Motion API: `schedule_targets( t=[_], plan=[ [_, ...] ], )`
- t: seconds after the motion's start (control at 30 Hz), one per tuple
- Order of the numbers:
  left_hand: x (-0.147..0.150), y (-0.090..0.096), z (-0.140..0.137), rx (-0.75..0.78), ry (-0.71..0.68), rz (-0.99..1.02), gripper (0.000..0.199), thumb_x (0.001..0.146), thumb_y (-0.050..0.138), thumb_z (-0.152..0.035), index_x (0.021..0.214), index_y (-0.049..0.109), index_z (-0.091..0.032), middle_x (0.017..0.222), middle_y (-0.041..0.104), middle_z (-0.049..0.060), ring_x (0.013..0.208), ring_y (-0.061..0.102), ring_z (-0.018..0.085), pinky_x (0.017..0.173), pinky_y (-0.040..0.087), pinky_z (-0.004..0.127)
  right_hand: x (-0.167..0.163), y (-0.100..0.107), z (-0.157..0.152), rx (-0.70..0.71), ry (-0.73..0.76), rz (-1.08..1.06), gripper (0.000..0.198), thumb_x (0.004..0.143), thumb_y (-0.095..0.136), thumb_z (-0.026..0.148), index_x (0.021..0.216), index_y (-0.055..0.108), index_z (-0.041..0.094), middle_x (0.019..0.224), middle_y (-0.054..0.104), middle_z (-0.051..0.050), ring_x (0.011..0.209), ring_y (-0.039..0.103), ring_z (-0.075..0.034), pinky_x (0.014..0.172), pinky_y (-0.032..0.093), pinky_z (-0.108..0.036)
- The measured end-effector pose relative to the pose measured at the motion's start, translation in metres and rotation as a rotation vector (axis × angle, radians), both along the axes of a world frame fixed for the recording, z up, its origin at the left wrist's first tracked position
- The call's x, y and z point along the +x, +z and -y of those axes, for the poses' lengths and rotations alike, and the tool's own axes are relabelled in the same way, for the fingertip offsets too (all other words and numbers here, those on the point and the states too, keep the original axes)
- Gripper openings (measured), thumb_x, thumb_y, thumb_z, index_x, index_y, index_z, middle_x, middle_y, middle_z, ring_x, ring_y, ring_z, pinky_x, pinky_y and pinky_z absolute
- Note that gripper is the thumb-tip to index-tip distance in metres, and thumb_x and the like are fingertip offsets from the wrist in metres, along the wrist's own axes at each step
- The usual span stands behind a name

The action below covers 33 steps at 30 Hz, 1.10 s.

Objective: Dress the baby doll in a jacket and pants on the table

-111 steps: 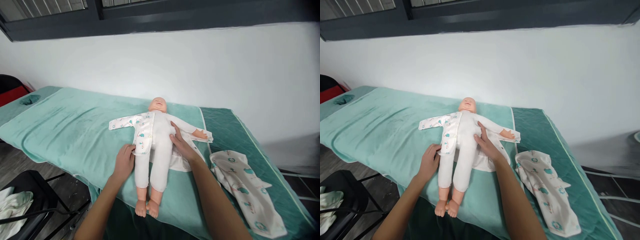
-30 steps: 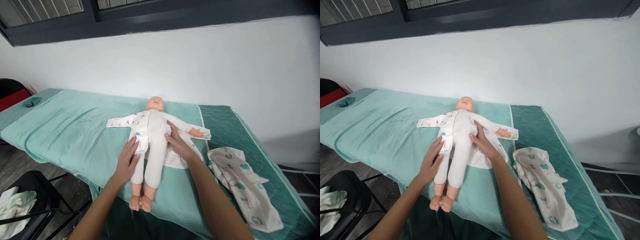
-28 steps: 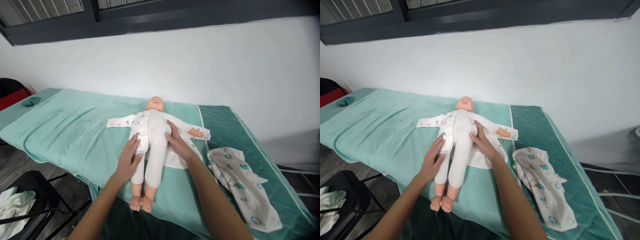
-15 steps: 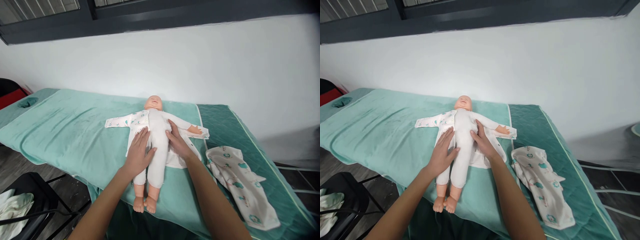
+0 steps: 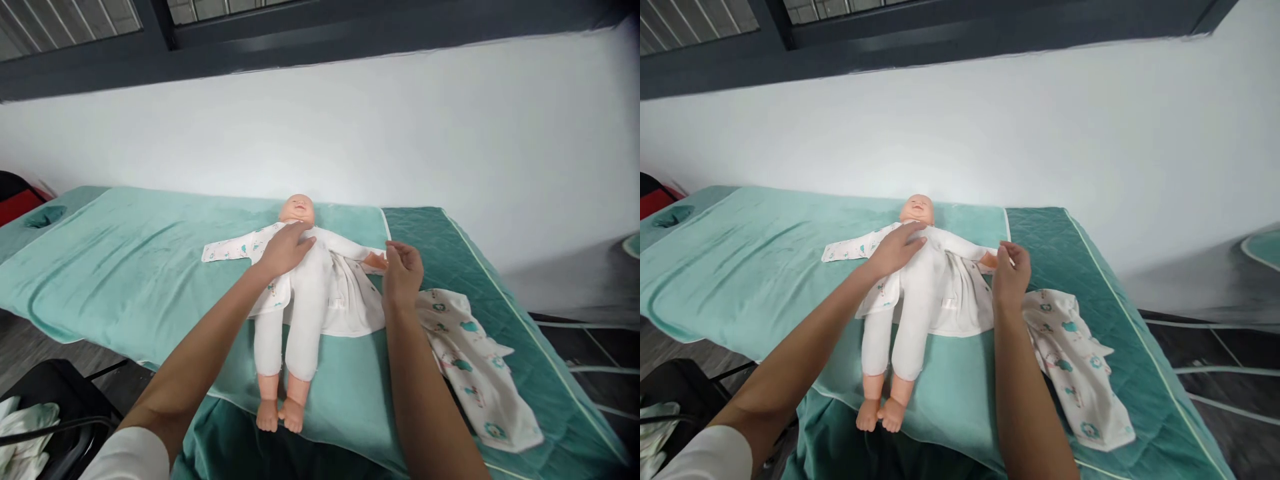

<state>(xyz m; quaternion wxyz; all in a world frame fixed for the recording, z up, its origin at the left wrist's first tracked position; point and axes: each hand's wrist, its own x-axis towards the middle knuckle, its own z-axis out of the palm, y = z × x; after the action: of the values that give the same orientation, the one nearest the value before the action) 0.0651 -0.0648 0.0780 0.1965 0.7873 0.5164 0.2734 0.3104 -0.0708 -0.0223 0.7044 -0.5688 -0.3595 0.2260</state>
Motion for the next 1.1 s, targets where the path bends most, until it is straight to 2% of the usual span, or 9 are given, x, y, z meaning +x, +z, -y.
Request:
schedule_targets(
  t=[0.13,0.23,0.37,0.5,0.67,0.77,0.9,1.0,1.1],
  plan=[
    [0.030,0.019,-0.012,0.004,-0.141,-0.159,0.043,0.101,0.043,-0.036,0.138,0.055,-0.017,0.148,0.057,0.008,0.138,0.051,0.023,0.114,0.041,0.038,0.012,-0.005,-0.009,-0.044,-0.013,-0.159,0.035,0.072,0.068,0.037,0.102,0.063,0.018,0.094,0.064,-0.002,0.083,0.061,-0.016,0.086,0.052,-0.035],
    [0.062,0.024,-0.021,-0.005,-0.262,-0.358,0.043,0.100,0.045,-0.034,0.138,0.054,-0.016,0.146,0.058,0.010,0.134,0.053,0.025,0.110,0.044,0.039,0.013,-0.007,-0.011,-0.070,0.017,-0.195,0.037,0.069,0.068,0.037,0.100,0.061,0.019,0.091,0.062,-0.001,0.082,0.060,-0.017,0.083,0.052,-0.035],
    [0.110,0.013,-0.032,-0.038,-0.388,-0.671,0.035,0.095,0.053,-0.028,0.126,0.061,-0.015,0.133,0.064,0.015,0.125,0.059,0.029,0.099,0.049,0.041,0.020,-0.012,-0.013,-0.065,0.049,-0.233,0.035,0.067,0.069,0.037,0.098,0.062,0.021,0.095,0.064,-0.001,0.089,0.063,-0.018,0.091,0.053,-0.039],
    [0.136,-0.003,-0.044,-0.044,-0.412,-0.809,0.030,0.092,0.050,-0.017,0.119,0.064,-0.016,0.125,0.068,0.014,0.120,0.063,0.029,0.098,0.047,0.042,0.036,-0.025,-0.015,-0.001,0.111,-0.255,0.036,0.062,0.064,0.025,0.097,0.060,0.023,0.108,0.066,-0.003,0.105,0.064,-0.021,0.101,0.051,-0.043],
    [0.125,-0.002,-0.060,0.043,-0.385,-0.796,0.040,0.087,0.054,-0.014,0.127,0.056,-0.016,0.123,0.068,0.015,0.112,0.066,0.029,0.088,0.049,0.038,0.044,-0.035,-0.018,-0.014,0.064,-0.178,0.038,0.061,0.061,0.025,0.098,0.055,0.025,0.111,0.064,-0.004,0.108,0.064,-0.021,0.099,0.053,-0.045],
    [0.112,0.003,-0.062,0.094,-0.364,-0.755,0.038,0.087,0.053,-0.013,0.125,0.055,-0.016,0.118,0.068,0.014,0.107,0.067,0.028,0.086,0.048,0.038,0.032,-0.029,-0.015,-0.131,0.155,-0.040,0.033,0.067,0.059,0.033,0.098,0.056,0.024,0.108,0.067,-0.006,0.100,0.066,-0.022,0.092,0.055,-0.044],
    [0.103,0.008,-0.059,0.116,-0.371,-0.734,0.033,0.087,0.055,-0.016,0.121,0.056,-0.016,0.114,0.068,0.013,0.105,0.066,0.027,0.086,0.047,0.037,0.005,-0.011,-0.015,-0.387,0.348,0.357,0.023,0.076,0.060,0.045,0.081,0.064,0.023,0.087,0.070,-0.007,0.091,0.065,-0.026,0.087,0.051,-0.043],
    [0.100,0.011,-0.057,0.102,-0.367,-0.739,0.035,0.085,0.060,-0.020,0.120,0.056,-0.017,0.115,0.068,0.012,0.105,0.065,0.027,0.087,0.045,0.038,-0.005,0.000,-0.027,-0.466,0.466,0.474,0.025,0.067,0.077,0.042,0.062,0.061,0.023,0.067,0.065,-0.004,0.080,0.062,-0.025,0.085,0.048,-0.042],
    [0.098,0.011,-0.057,0.116,-0.348,-0.743,0.033,0.087,0.057,-0.020,0.120,0.056,-0.017,0.114,0.068,0.012,0.105,0.065,0.028,0.087,0.045,0.039,0.005,0.005,-0.040,-0.493,0.544,0.496,0.036,0.059,0.084,0.037,0.050,0.052,0.023,0.051,0.053,0.000,0.069,0.058,-0.022,0.076,0.047,-0.038]
  ],
)
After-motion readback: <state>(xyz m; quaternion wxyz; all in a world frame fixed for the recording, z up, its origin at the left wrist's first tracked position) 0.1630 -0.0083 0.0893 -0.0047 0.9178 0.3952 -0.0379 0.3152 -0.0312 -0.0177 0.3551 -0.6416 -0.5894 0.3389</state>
